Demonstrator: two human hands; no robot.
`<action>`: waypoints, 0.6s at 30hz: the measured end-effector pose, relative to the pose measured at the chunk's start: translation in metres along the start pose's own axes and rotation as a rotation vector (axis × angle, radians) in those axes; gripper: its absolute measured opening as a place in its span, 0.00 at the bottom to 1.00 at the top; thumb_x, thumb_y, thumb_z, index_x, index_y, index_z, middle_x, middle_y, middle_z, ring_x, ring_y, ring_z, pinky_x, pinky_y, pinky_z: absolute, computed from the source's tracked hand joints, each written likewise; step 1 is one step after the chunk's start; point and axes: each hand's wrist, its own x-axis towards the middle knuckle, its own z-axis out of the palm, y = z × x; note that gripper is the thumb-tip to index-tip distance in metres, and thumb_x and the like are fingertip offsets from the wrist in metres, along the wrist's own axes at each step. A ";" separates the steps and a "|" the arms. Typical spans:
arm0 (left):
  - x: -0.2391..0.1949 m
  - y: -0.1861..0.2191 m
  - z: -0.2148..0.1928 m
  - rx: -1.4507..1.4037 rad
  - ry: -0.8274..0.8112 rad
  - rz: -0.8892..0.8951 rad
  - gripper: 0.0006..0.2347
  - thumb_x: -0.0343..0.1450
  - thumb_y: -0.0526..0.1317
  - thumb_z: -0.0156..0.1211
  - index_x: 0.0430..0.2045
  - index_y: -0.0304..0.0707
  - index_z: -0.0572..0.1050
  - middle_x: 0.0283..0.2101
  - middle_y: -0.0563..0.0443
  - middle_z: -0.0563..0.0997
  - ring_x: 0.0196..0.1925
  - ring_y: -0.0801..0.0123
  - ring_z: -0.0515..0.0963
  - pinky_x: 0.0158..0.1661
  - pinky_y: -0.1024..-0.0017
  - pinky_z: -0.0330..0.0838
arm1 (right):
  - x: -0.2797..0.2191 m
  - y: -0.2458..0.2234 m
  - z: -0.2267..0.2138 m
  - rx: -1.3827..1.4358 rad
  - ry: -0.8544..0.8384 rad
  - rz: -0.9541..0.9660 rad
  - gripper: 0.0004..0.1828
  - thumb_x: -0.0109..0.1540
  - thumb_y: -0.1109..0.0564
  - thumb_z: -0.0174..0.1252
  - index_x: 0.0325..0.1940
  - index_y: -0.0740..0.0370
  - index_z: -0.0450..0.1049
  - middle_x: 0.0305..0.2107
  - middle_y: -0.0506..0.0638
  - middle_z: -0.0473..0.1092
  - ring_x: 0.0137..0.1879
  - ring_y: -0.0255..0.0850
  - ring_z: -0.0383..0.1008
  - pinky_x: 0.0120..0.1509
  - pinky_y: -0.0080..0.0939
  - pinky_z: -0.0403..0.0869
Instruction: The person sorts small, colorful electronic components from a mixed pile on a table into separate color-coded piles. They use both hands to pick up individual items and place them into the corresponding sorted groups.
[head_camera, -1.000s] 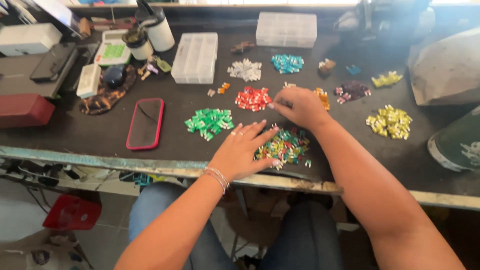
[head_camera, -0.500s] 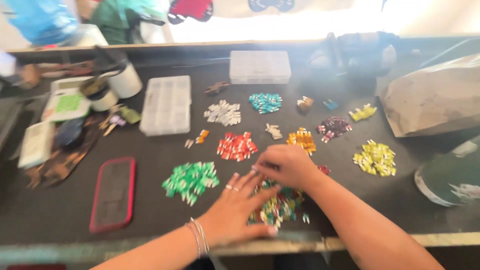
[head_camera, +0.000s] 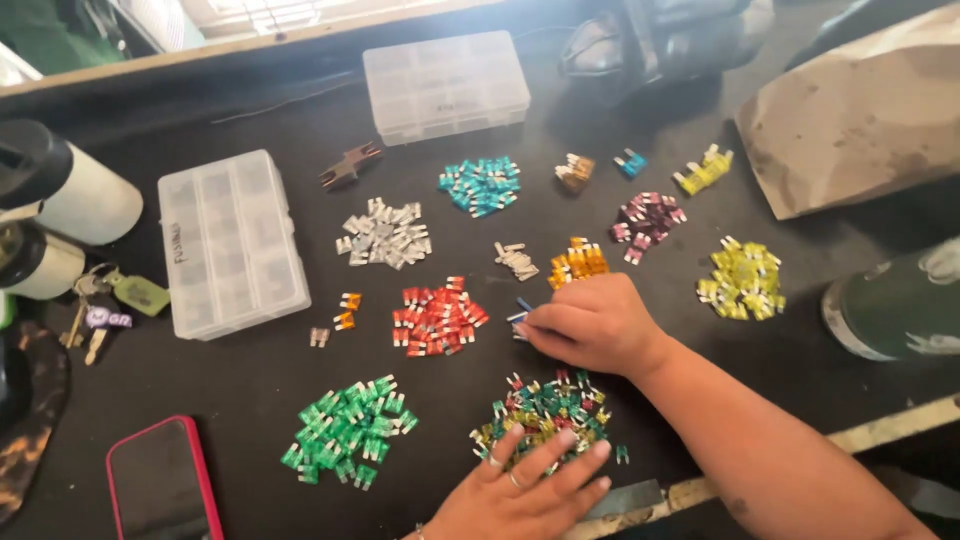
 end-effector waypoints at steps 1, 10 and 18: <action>-0.002 0.003 0.003 -0.013 0.011 0.031 0.11 0.81 0.51 0.53 0.56 0.63 0.76 0.69 0.66 0.69 0.72 0.69 0.66 0.69 0.58 0.54 | 0.000 0.000 -0.001 -0.021 -0.005 -0.011 0.10 0.63 0.56 0.65 0.29 0.55 0.72 0.17 0.42 0.65 0.20 0.36 0.62 0.23 0.37 0.59; 0.019 0.013 -0.020 0.056 -0.033 0.236 0.14 0.80 0.38 0.48 0.50 0.28 0.80 0.63 0.43 0.77 0.69 0.63 0.71 0.67 0.64 0.65 | 0.000 0.002 0.002 0.140 0.026 0.011 0.09 0.64 0.55 0.64 0.30 0.55 0.74 0.18 0.42 0.67 0.22 0.35 0.67 0.29 0.34 0.64; 0.025 0.037 -0.009 -0.104 -0.036 0.161 0.12 0.76 0.29 0.47 0.50 0.26 0.77 0.49 0.33 0.81 0.55 0.49 0.78 0.60 0.53 0.70 | -0.005 0.014 0.006 0.118 0.075 0.111 0.10 0.63 0.54 0.65 0.28 0.53 0.75 0.18 0.40 0.69 0.23 0.33 0.68 0.32 0.34 0.66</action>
